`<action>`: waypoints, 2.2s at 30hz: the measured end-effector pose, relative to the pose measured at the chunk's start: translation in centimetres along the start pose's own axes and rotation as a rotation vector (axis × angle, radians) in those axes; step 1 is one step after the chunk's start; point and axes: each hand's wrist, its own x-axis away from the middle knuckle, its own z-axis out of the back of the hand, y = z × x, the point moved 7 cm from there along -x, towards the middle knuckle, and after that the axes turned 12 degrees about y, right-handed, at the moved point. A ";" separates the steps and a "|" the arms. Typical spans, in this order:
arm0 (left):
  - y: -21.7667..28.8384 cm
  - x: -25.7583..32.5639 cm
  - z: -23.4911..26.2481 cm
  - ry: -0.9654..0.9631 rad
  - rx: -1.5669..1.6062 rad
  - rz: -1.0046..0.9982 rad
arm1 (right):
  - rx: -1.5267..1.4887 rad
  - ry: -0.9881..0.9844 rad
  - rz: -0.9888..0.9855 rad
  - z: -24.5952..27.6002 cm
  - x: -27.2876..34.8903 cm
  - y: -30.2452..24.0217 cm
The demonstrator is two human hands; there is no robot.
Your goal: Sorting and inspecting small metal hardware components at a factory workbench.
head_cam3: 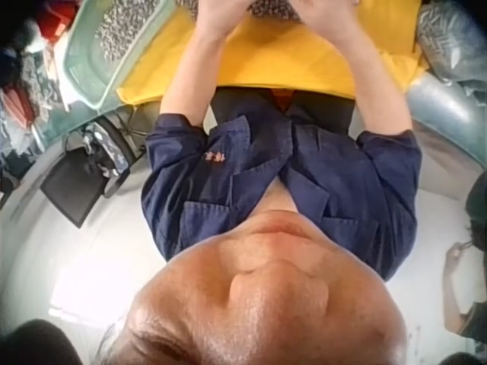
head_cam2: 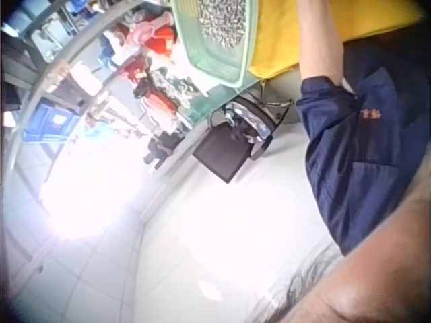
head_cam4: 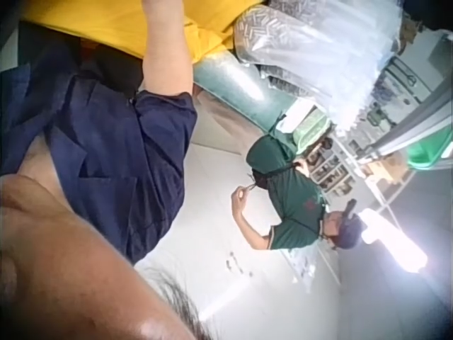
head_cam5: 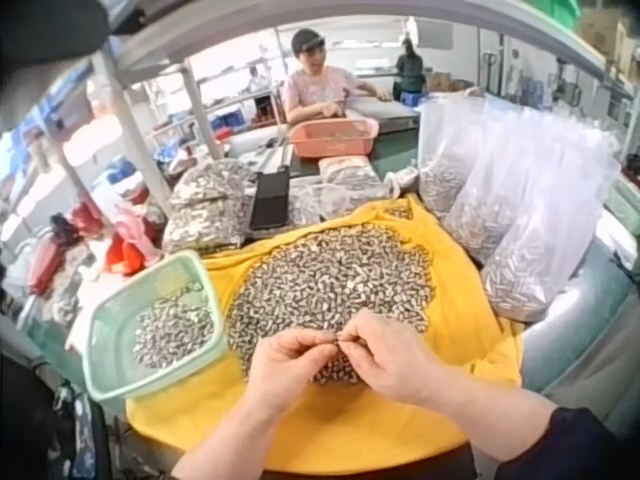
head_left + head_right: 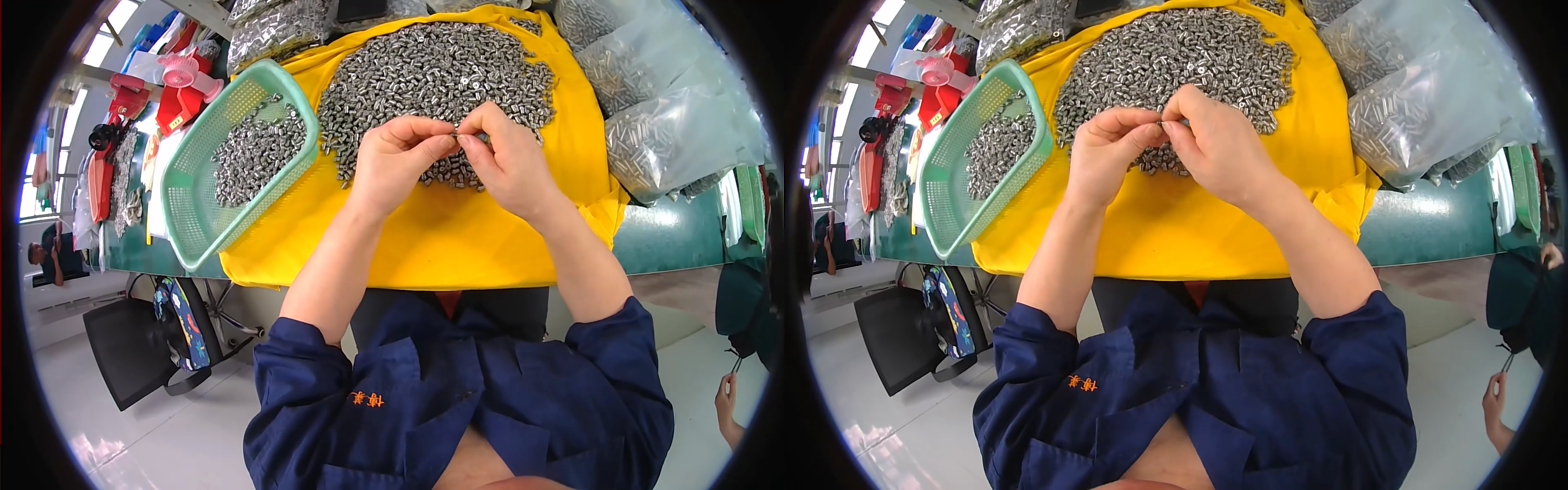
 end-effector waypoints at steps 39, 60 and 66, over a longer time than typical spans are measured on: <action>6.4 -23.2 -5.8 -0.202 -1.413 -0.545 | -0.023 0.289 0.081 4.6 -0.9 -0.8; 1.3 0.1 -5.6 -0.454 -1.306 -0.772 | -0.158 0.520 -0.003 5.6 -1.4 2.0; 0.6 0.2 -3.8 -0.300 -1.233 -0.684 | -0.096 0.381 -0.027 4.0 -1.1 1.7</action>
